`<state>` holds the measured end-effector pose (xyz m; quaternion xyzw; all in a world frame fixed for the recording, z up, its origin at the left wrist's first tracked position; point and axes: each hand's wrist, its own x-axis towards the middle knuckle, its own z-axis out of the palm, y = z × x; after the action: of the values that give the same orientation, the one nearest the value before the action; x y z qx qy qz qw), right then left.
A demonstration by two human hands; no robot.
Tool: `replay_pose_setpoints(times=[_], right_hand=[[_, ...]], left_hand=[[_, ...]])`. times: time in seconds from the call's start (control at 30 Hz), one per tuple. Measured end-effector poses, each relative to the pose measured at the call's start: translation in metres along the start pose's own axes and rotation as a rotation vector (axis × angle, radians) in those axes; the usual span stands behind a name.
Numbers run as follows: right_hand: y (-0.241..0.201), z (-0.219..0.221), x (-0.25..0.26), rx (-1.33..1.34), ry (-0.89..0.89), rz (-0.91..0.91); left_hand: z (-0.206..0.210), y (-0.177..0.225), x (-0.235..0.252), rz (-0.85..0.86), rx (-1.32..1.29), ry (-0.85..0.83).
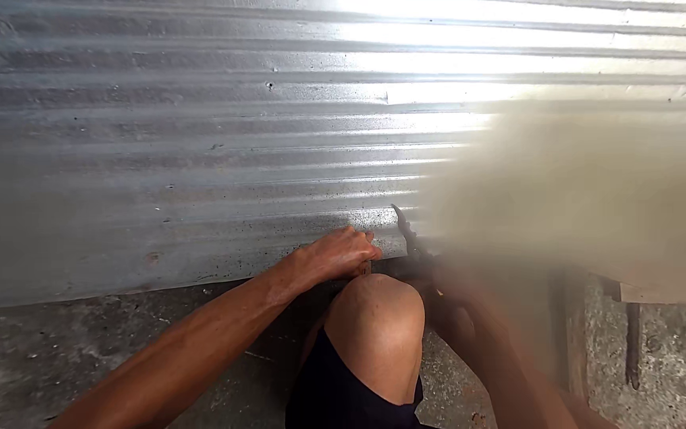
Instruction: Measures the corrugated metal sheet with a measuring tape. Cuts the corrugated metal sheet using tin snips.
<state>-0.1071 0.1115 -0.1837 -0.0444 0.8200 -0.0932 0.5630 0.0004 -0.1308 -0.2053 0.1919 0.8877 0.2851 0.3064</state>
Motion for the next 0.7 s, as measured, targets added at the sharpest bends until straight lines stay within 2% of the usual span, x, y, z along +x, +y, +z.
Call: replay_pose_setpoints(times=[0.07, 0.2, 0.27, 0.43, 0.57, 0.7], right_hand=[[0.006, -0.008, 0.008, 0.132, -0.079, -0.001], [0.025, 0.023, 0.015, 0.476, -0.076, -0.071], [0.027, 0.03, 0.02, 0.442, -0.023, -0.115], [0.011, 0.02, 0.014, 0.374, -0.035, -0.016], [0.03, 0.039, 0.025, 0.485, -0.022, -0.137], [0.036, 0.043, 0.021, 0.53, -0.054, -0.128]], left_hand=[[0.002, -0.002, 0.002, -0.001, -0.014, 0.011], [0.003, -0.001, 0.001, -0.005, -0.018, 0.012], [0.0, -0.001, 0.004, -0.01, -0.007, -0.023], [0.0, -0.002, 0.003, -0.003, -0.001, -0.019], [-0.002, -0.005, 0.003, 0.009, -0.025, -0.013], [-0.002, -0.005, 0.001, 0.0, -0.044, -0.021]])
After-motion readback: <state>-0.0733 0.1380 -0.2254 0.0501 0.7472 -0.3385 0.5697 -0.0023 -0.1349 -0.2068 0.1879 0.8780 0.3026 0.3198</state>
